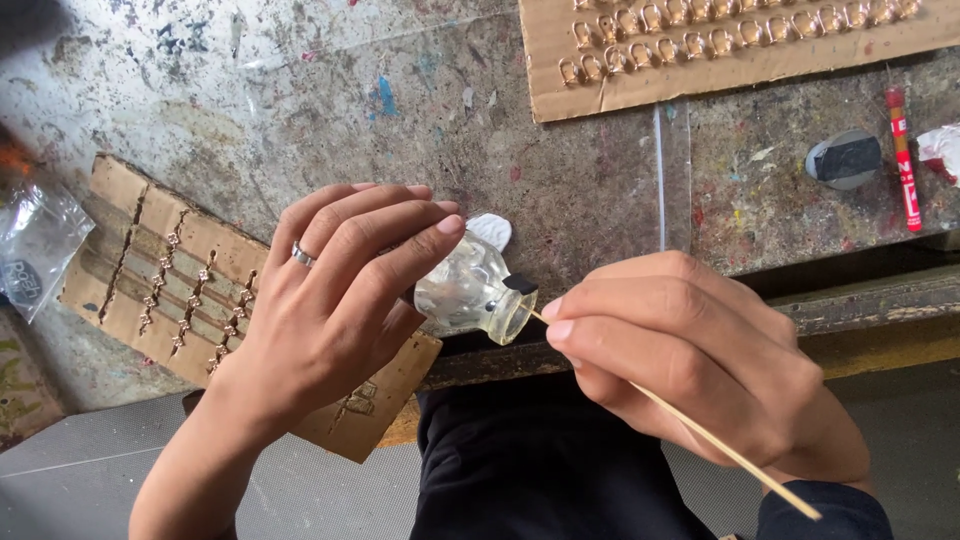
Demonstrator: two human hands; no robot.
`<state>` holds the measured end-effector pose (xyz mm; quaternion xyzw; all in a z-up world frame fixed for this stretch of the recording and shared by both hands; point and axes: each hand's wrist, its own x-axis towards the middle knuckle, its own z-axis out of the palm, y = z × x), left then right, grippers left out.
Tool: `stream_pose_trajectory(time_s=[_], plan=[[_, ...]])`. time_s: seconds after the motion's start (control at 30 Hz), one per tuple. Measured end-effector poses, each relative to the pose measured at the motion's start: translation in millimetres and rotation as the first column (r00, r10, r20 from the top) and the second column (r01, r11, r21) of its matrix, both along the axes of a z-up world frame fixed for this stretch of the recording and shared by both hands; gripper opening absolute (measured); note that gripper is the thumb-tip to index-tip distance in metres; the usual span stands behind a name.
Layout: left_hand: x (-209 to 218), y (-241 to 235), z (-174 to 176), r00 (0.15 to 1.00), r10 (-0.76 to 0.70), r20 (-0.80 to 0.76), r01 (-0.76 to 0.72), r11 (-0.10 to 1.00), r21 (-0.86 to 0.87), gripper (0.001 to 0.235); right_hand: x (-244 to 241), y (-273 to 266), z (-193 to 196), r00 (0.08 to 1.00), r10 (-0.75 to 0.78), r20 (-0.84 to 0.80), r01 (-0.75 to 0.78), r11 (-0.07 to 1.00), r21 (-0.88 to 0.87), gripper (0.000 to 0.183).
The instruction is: The person paints the neck of a small clear bottle black using a wooden stick, then switches to a paintbrush to apply black paint to a small area on the work surface. The person handles paint bottles and a tissue during the process.
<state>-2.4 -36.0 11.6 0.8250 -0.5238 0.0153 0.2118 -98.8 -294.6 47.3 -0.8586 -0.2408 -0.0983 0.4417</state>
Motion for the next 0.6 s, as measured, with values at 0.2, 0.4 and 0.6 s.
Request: stream_pose_trajectory(time_s=[0.2,0.4,0.6], plan=[[0,1,0,1.0,0.001,-0.01,-0.001,1.0,-0.001,0.048,-1,2,0,1.0,0.013,-0.01,-0.014,1.0,-0.008,0.02],[0,2,-2,1.0,0.002,-0.029,-0.003,1.0,-0.014,0.052,-4,2,-11,1.0,-0.012,0.01,0.01,0.992,0.126,0.018],[0,7,-10,0.999,0.047,-0.023,-0.047,0.999,-0.004,0.063,-34,-32,-31,0.982,-0.137,0.128,0.13,0.989,0.064,0.012]])
